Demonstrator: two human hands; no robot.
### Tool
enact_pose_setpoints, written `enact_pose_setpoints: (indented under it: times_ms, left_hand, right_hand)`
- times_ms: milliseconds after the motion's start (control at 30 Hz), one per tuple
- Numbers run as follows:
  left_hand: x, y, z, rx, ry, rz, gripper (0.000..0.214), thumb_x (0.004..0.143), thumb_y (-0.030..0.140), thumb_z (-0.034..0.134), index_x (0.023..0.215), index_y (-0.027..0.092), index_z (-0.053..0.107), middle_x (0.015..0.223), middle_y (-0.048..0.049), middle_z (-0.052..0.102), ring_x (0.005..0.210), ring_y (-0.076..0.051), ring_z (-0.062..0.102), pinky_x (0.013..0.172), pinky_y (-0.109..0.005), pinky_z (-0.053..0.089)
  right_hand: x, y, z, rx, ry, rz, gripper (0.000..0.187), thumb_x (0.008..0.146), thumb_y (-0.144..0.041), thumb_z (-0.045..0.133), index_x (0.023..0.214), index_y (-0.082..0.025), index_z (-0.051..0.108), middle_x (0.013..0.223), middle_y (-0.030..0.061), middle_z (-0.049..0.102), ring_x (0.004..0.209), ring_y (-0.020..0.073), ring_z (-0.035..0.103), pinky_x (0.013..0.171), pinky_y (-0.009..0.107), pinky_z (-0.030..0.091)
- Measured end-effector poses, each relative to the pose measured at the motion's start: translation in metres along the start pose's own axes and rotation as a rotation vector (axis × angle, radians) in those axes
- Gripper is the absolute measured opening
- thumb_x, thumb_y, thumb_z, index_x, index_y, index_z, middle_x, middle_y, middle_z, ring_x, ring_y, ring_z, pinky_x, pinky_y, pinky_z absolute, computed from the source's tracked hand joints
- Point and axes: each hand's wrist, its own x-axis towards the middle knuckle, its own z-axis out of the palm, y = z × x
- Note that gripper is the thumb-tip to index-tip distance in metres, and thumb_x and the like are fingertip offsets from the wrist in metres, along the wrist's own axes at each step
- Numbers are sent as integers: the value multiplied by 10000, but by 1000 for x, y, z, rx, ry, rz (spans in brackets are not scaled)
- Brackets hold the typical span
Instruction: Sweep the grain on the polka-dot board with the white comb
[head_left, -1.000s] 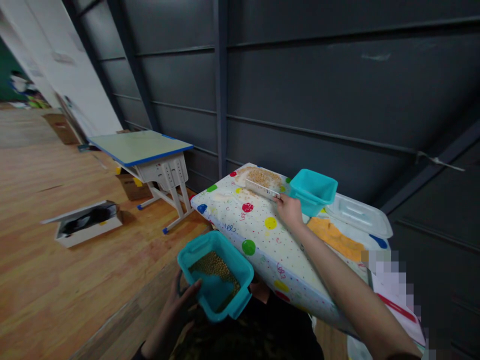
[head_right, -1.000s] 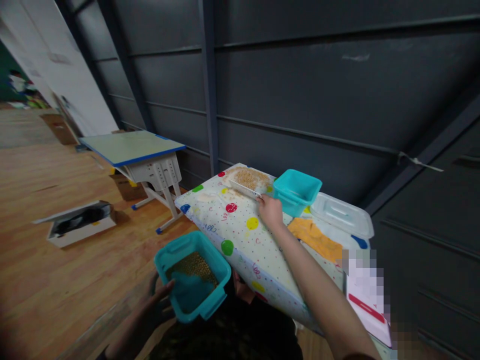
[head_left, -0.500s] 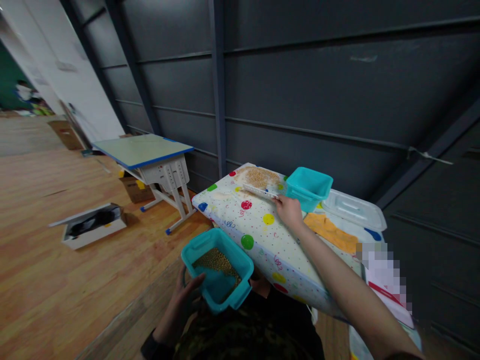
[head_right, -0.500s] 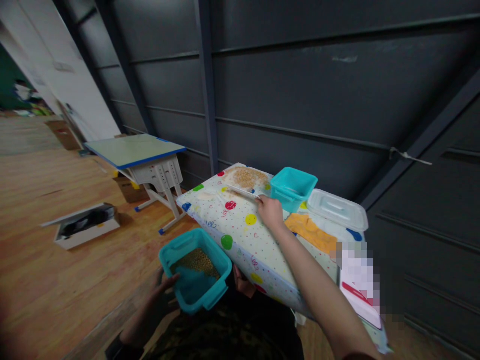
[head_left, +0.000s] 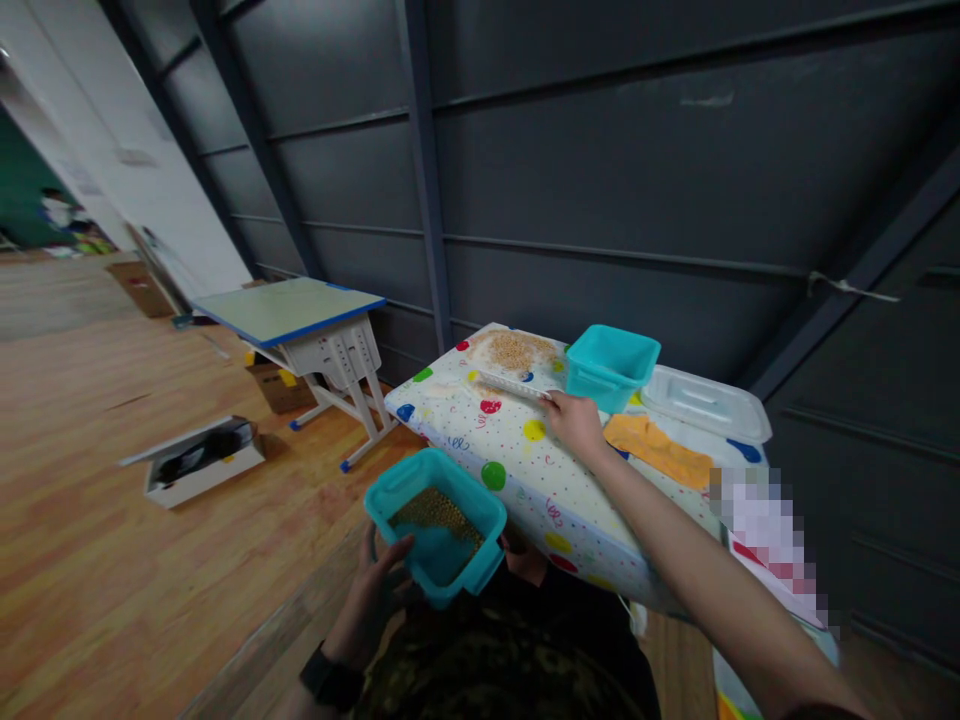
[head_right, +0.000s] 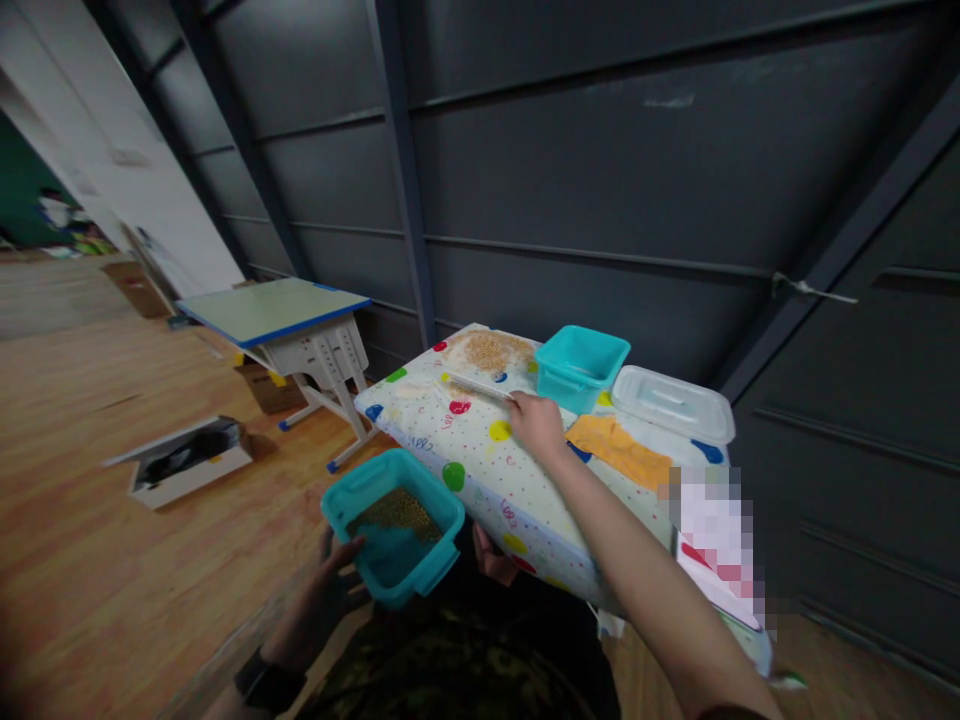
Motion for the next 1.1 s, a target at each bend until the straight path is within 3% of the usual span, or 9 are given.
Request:
enact_pose_setpoints:
  times_ms: [233, 433, 633, 867, 1100]
  left_hand:
    - [2, 19, -4, 57, -24, 35, 1050, 953, 504, 963, 1828, 384, 395, 1594, -179, 781, 993, -294, 896, 792, -413, 720]
    - [3, 32, -6, 52, -73, 40, 955, 980, 459, 948, 1787, 379, 445, 1549, -167, 816, 1018, -306, 905, 892, -490, 760]
    - [3, 37, -4, 53, -63, 42, 987, 943, 486, 982, 1772, 362, 462, 1529, -179, 829, 1020, -323, 912, 895, -505, 770]
    - [1, 38, -5, 45, -55, 29, 1052, 925, 468, 1002, 1805, 397, 430, 1518, -168, 836, 1041, -328, 913, 915, -513, 766]
    - [-1, 38, -7, 64, -57, 17, 1119, 931, 474, 995, 1861, 394, 377, 1559, -194, 806, 1042, -343, 901, 904, -534, 753]
  right_hand:
    - [-5, -11, 5, 29, 6, -115, 349, 1102, -167, 619, 1215, -244, 940, 1270, 110, 933, 1149, 298, 884, 978, 341, 607]
    - [-10, -13, 8, 29, -12, -99, 347, 1076, -144, 627, 1174, -234, 948, 1237, 111, 939, 1158, 304, 887, 986, 353, 614]
    - [1, -13, 7, 200, 68, -84, 355, 1066, -152, 627, 1206, -250, 937, 1292, 97, 931, 1180, 299, 875, 1038, 370, 623]
    - [18, -22, -1, 159, 62, -27, 306, 1105, -306, 661, 913, -226, 884, 987, 149, 919, 917, 306, 838, 812, 343, 545]
    - [26, -51, 3, 294, 87, 75, 293, 1029, -356, 724, 794, -224, 838, 838, 126, 880, 849, 301, 829, 768, 336, 556]
